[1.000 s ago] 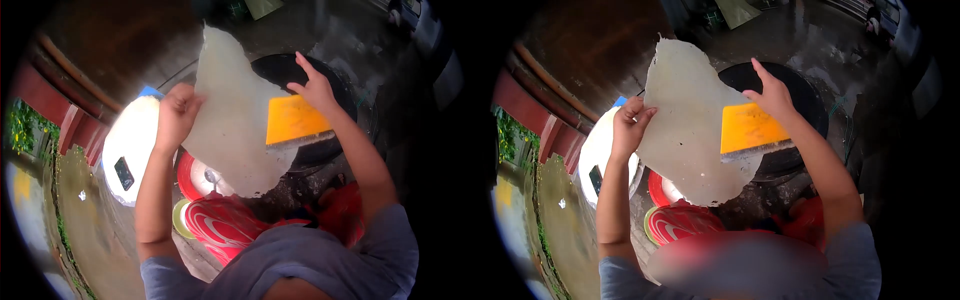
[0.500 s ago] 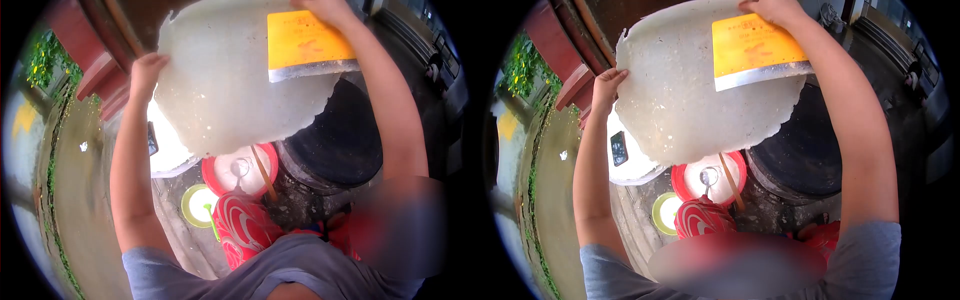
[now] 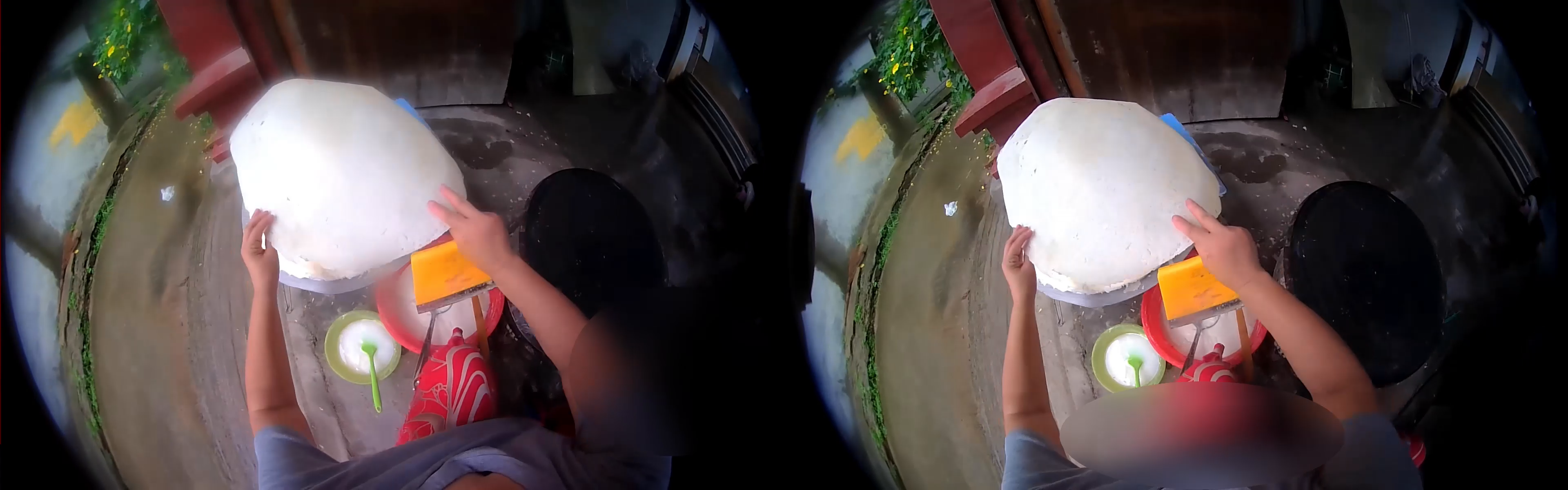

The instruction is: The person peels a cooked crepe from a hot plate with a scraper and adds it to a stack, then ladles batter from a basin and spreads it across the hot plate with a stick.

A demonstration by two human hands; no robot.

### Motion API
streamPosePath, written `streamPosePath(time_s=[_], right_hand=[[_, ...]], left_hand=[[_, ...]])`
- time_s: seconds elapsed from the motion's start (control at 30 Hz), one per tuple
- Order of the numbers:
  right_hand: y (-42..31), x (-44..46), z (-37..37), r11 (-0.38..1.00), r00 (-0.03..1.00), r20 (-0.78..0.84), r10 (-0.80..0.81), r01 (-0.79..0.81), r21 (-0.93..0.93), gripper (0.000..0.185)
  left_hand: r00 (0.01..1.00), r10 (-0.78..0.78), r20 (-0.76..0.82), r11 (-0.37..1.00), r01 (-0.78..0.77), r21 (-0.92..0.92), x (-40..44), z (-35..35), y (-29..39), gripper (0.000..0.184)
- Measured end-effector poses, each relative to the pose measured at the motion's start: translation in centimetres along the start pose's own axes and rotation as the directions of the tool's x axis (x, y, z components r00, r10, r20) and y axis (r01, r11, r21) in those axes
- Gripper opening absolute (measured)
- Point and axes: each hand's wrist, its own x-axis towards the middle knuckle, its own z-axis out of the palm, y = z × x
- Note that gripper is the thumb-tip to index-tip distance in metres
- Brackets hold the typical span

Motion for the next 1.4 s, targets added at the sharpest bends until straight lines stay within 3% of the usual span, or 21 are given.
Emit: streamPosePath(time_s=[0.17,0.33,0.4,0.43,0.47,0.53,0.6,0.67,0.73,0.77,0.87,0.93,1.0,1.07,1.13,1.17,1.2,1.27,1.33,1.37,1.4], right_hand=[[-0.9,-0.3,9.6,0.993,0.935,0.336,0.113,-0.113,-0.019,0.044],[-1.0,1.7,12.1,0.990,0.906,0.403,0.129,-0.141,0.001,0.045],[-0.6,2.1,13.1,0.991,0.923,0.372,0.102,-0.129,0.048,0.035],[-0.3,2.3,13.6,0.952,0.951,0.280,0.129,-0.198,0.234,0.025],[-0.4,2.9,13.3,0.951,0.949,0.297,0.105,-0.183,0.249,0.025],[-0.4,4.9,12.2,0.826,0.903,0.350,0.249,-0.387,0.411,0.020],[1.5,5.8,13.9,0.742,0.886,0.340,0.316,-0.454,0.493,0.022],[2.1,6.9,13.7,0.716,0.863,0.395,0.315,-0.489,0.498,0.024],[2.1,7.5,13.1,0.668,0.821,0.445,0.357,-0.558,0.492,0.025],[1.8,7.3,12.9,0.680,0.831,0.436,0.345,-0.542,0.494,0.024],[1.6,5.6,13.8,0.726,0.878,0.404,0.258,-0.452,0.518,0.022],[-0.3,5.2,11.9,0.771,0.835,0.476,0.276,-0.487,0.409,0.021],[0.4,3.7,13.8,0.828,0.928,0.361,0.086,-0.269,0.492,0.022],[0.0,3.4,12.8,0.887,0.914,0.399,0.075,-0.244,0.393,0.028],[-0.6,3.3,11.5,0.865,0.915,0.398,0.060,-0.246,0.437,0.037],[0.1,2.9,11.7,0.860,0.915,0.399,0.063,-0.253,0.443,0.037],[1.7,2.6,11.7,0.714,0.894,0.436,0.101,-0.370,0.595,0.039],[3.3,2.7,11.0,0.397,0.828,0.493,0.268,-0.561,0.726,0.033],[5.6,3.3,11.3,0.085,0.554,0.608,0.568,-0.774,0.627,0.034],[5.6,3.7,11.3,0.083,0.552,0.609,0.570,-0.775,0.626,0.034],[4.1,4.8,10.2,-0.029,0.446,0.643,0.622,-0.808,0.589,0.034]], left_hand=[[0.983,-0.180,0.031,0.941,0.163,0.298,-3.7,-0.2,-9.1,0.033],[0.969,-0.245,0.038,0.878,0.205,0.433,-1.9,0.1,-10.3,0.035],[0.968,-0.176,-0.178,0.852,0.240,0.464,-1.9,1.1,-10.4,0.043],[0.925,-0.212,-0.316,0.760,0.359,0.541,-1.8,1.5,-9.6,0.054],[0.813,-0.390,-0.432,0.560,0.582,0.589,-1.7,2.1,-8.9,0.055],[0.669,-0.718,-0.193,0.477,0.675,0.563,-1.6,1.2,-9.5,0.048],[0.897,-0.428,-0.113,0.682,0.402,0.611,-3.3,2.4,-10.1,0.044],[0.974,-0.221,-0.058,0.730,0.205,0.652,-3.6,4.2,-8.8,0.047],[0.846,-0.502,0.177,0.579,0.177,0.796,-2.3,4.5,-5.5,0.065],[0.871,-0.458,0.177,0.642,0.187,0.743,-2.3,4.8,-5.4,0.066],[0.966,-0.237,0.103,0.755,0.116,0.645,-5.0,5.9,-15.2,0.063],[0.957,-0.290,0.019,0.698,0.198,0.688,-4.4,5.3,-13.4,0.063],[0.870,-0.487,-0.075,0.616,0.403,0.677,-3.6,4.0,-10.1,0.064],[0.798,-0.600,-0.057,0.537,0.455,0.710,-3.4,2.5,-6.2,0.068],[0.793,-0.575,-0.203,0.546,0.556,0.626,-5.8,0.0,-5.5,0.063],[0.718,-0.656,-0.232,0.665,0.695,0.273,-7.0,-1.3,-4.6,0.063],[0.638,-0.738,-0.218,0.670,0.732,-0.125,-8.3,-2.7,-3.9,0.062],[0.508,-0.821,-0.259,0.570,0.748,-0.340,-11.3,-5.9,-4.8,0.061],[0.524,-0.782,-0.337,0.622,0.696,-0.360,-11.6,-6.4,-3.5,0.059],[0.534,-0.737,-0.414,0.673,0.636,-0.377,-11.4,-6.6,-2.8,0.058],[0.535,-0.738,-0.413,0.672,0.637,-0.376,-10.8,-6.5,-2.4,0.058]])
